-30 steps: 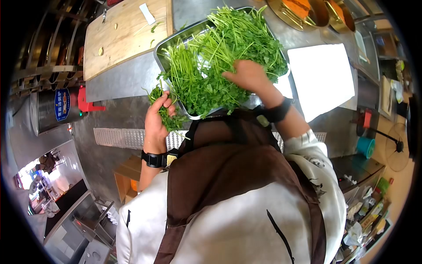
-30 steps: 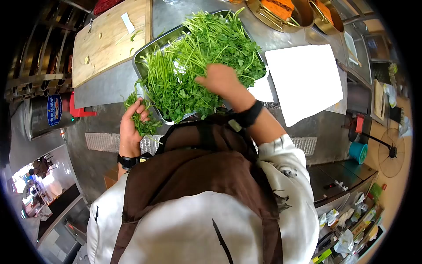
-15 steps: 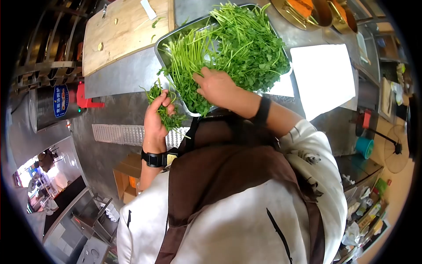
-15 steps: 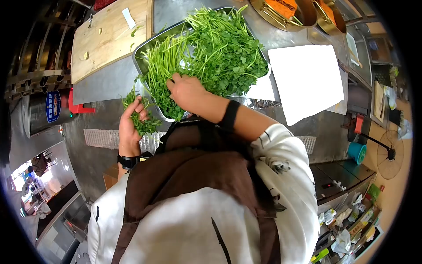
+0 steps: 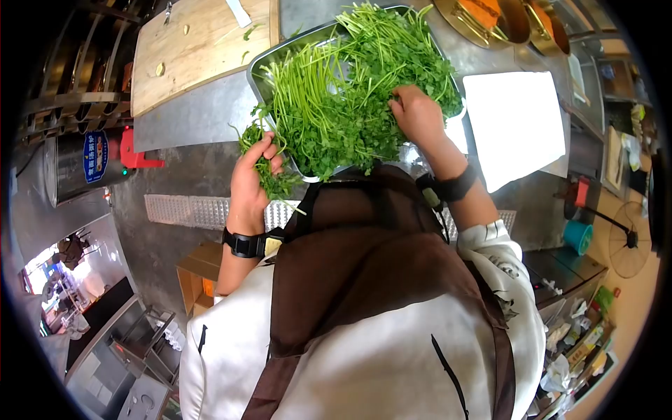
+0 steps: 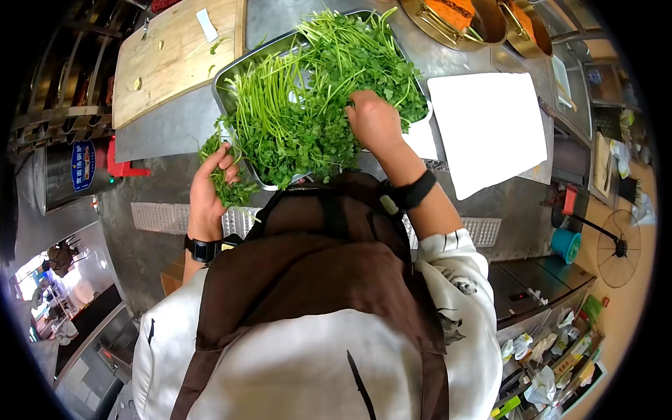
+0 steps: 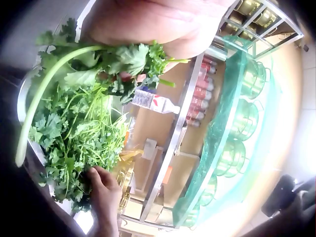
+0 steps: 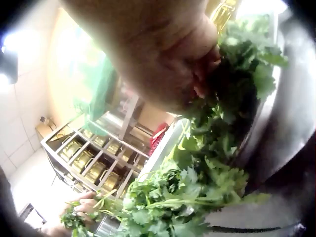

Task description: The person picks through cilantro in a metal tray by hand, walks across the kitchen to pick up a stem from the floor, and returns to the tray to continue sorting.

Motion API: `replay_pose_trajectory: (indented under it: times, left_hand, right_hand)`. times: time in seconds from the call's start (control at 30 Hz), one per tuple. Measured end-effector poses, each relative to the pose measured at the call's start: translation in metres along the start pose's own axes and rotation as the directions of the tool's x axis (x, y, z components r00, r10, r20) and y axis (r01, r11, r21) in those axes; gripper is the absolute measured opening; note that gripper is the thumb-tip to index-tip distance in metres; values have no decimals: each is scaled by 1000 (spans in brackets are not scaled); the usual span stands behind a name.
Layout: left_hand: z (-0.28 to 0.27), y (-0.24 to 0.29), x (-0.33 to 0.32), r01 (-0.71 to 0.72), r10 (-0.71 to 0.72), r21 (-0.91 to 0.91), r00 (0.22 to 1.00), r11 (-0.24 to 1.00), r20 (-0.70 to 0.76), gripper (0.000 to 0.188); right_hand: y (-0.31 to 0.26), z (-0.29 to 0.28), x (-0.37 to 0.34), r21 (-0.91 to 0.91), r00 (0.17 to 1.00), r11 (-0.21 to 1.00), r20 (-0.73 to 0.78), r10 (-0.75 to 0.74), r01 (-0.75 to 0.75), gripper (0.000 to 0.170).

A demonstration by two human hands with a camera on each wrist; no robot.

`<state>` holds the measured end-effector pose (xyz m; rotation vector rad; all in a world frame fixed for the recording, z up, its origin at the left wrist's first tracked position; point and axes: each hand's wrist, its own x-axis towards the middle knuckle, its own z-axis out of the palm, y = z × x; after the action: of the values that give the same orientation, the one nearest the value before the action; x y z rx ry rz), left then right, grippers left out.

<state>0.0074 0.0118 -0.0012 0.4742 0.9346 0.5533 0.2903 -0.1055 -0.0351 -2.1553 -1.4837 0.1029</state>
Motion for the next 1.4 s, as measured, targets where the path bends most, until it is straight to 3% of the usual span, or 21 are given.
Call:
replay_pose_trajectory:
  times: [0.1, 0.23, 0.3, 0.37, 0.43, 0.47, 0.57, 0.63, 0.7, 0.73, 0.8, 0.83, 0.9, 0.93, 0.97, 1.03, 1.13, 1.33, 1.4]
  left_hand:
    - [7, 7, -5, -20, 20, 3, 1000, 1000, -15, 19]
    - [-7, 14, -7, -84, 83, -64, 996, 994, -21, 18]
    - [-15, 16, -8, -92, 88, -102, 995, 991, -42, 18]
    - [-18, 16, -12, -95, 89, -115, 994, 989, -60, 18]
    - [-21, 15, -14, -107, 96, -113, 991, 988, -92, 17]
    - [-20, 14, -16, -110, 100, -113, 991, 987, -94, 17]
    - [-15, 9, -18, -121, 108, -122, 988, 985, -110, 17]
    - [-11, 6, -18, -102, 92, -118, 991, 988, -92, 16]
    - [-6, 3, -17, -97, 89, -117, 994, 988, -64, 17]
    - [-2, 2, -19, -71, 68, -79, 997, 994, -40, 18]
    - [6, 2, -22, -44, 44, -5, 999, 999, -29, 21]
    - [8, 5, -23, -52, 52, -10, 998, 999, -32, 21]
    - [9, 4, -27, -84, 85, 6, 996, 996, -31, 22]
    - [2, 2, -25, -92, 92, -16, 995, 996, -26, 22]
    - [-4, -2, -24, -91, 90, -23, 996, 996, -26, 22]
    - [-10, -7, -22, -70, 65, -66, 995, 995, -73, 23]
    - [-10, -8, -25, -52, 47, -47, 993, 998, -110, 24]
    - [-8, -7, -24, -64, 60, -35, 992, 997, -114, 23]
    - [-1, -5, -24, -69, 68, -14, 994, 998, -85, 23]
  right_hand:
    - [8, 16, 9, -83, 998, 997, 61, 5, 0, 13]
    - [-6, -4, 18, 136, 996, 991, -91, -5, 18, 11]
    - [-12, -21, 21, 411, 966, 884, -31, 257, -222, 9]
    - [-7, -23, 22, 469, 958, 851, -36, 284, -235, 8]
    - [5, -18, 22, 234, 995, 971, -82, 66, -45, 9]
    - [10, -9, 20, -32, 997, 998, -57, -53, 51, 13]
    - [-13, -1, 21, 16, 988, 989, -58, -145, 146, 16]
    - [-34, 9, 24, 112, 987, 982, 29, -158, 154, 20]
    - [-43, 30, 29, 260, 957, 960, 236, -167, 103, 24]
    - [-41, 40, 30, 264, 957, 959, 234, -172, 108, 24]
    - [-41, 54, 38, 222, 865, 974, 481, -142, 36, 28]
    - [-43, 49, 42, 224, 864, 973, 481, -152, 46, 28]
    - [-37, 30, 43, 431, 946, 886, 322, 28, -173, 25]
    - [-27, 27, 44, 467, 941, 837, 303, 152, -286, 23]
    - [-17, 24, 45, 386, 953, 878, 213, 216, -285, 20]
    - [2, 19, 38, 18, 977, 991, 172, 125, -130, 20]
    - [12, 13, 33, -59, 982, 991, 141, 124, -117, 19]
    - [20, 2, 28, -11, 997, 997, -4, 76, -76, 18]
    - [21, 0, 26, -27, 996, 996, 28, 90, -90, 17]
